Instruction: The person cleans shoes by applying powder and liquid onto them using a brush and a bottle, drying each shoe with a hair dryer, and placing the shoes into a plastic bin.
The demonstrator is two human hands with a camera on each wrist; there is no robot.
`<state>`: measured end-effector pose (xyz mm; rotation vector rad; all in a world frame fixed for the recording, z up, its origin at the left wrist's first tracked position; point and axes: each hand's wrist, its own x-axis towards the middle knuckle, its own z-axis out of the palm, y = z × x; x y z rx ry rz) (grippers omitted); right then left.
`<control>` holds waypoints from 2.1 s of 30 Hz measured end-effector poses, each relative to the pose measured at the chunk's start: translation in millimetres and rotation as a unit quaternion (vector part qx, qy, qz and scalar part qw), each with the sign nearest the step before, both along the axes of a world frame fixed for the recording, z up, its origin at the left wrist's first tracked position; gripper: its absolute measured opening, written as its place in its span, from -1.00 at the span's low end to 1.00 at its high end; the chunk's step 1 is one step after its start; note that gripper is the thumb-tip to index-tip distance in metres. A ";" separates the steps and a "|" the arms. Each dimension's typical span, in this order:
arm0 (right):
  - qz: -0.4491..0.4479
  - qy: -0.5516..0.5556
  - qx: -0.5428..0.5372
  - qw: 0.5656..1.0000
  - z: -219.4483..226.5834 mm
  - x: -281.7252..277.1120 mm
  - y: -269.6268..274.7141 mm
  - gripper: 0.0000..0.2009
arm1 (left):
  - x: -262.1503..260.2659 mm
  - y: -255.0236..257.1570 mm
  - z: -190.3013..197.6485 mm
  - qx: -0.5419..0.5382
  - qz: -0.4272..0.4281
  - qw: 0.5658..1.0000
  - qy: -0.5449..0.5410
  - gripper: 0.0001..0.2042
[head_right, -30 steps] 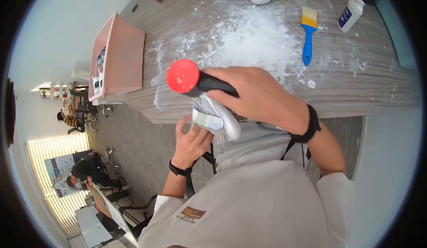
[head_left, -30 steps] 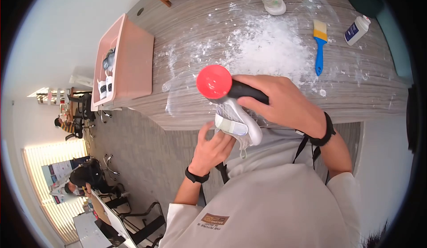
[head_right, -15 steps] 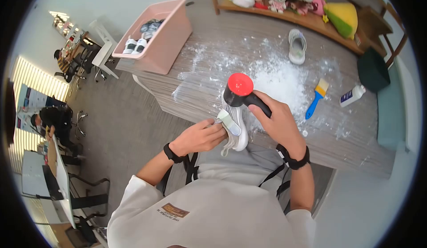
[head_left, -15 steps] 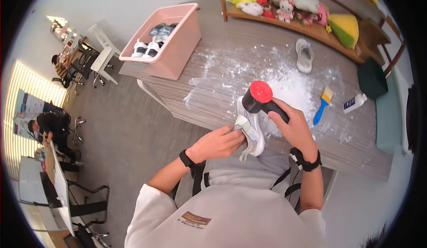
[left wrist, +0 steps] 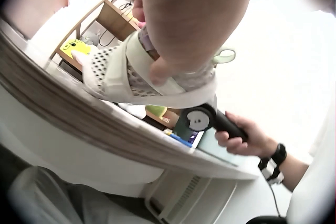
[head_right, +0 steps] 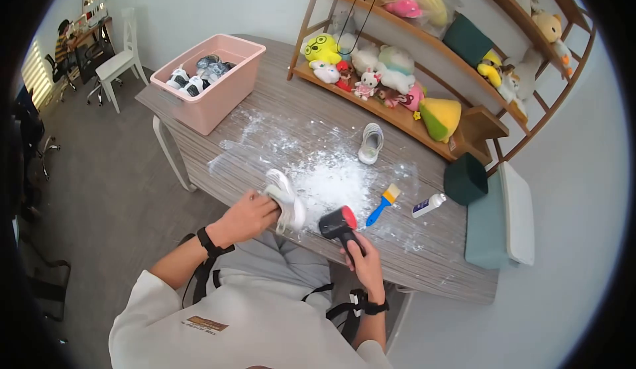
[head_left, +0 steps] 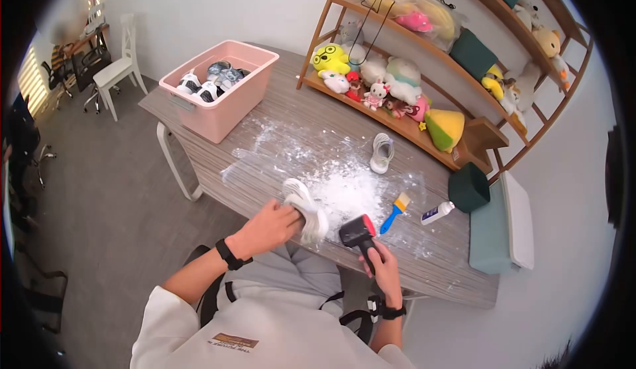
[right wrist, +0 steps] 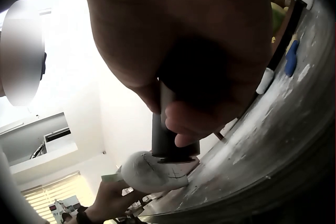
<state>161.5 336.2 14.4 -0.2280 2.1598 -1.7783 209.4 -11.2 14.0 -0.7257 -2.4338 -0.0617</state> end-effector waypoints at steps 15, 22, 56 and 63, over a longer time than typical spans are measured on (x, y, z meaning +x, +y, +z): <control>-0.299 0.076 -0.134 0.942 -42.1 -9.0 86.3 -0.69 | -202.8 -49.7 -1.9 0.651 0.096 0.672 -0.341 -0.67; -0.332 0.136 -0.088 0.929 -54.3 -10.3 78.6 -0.61 | -208.9 -55.5 1.8 0.256 0.144 0.940 -0.172 -0.69; -0.341 0.137 -0.067 0.928 -53.5 -3.0 76.3 -0.57 | -277.2 122.3 10.6 0.183 -0.080 0.930 -0.309 -0.67; -0.340 0.110 -0.058 0.932 -54.0 -4.2 76.0 -0.57 | -119.2 48.4 10.1 0.349 -0.115 0.777 -0.512 -0.81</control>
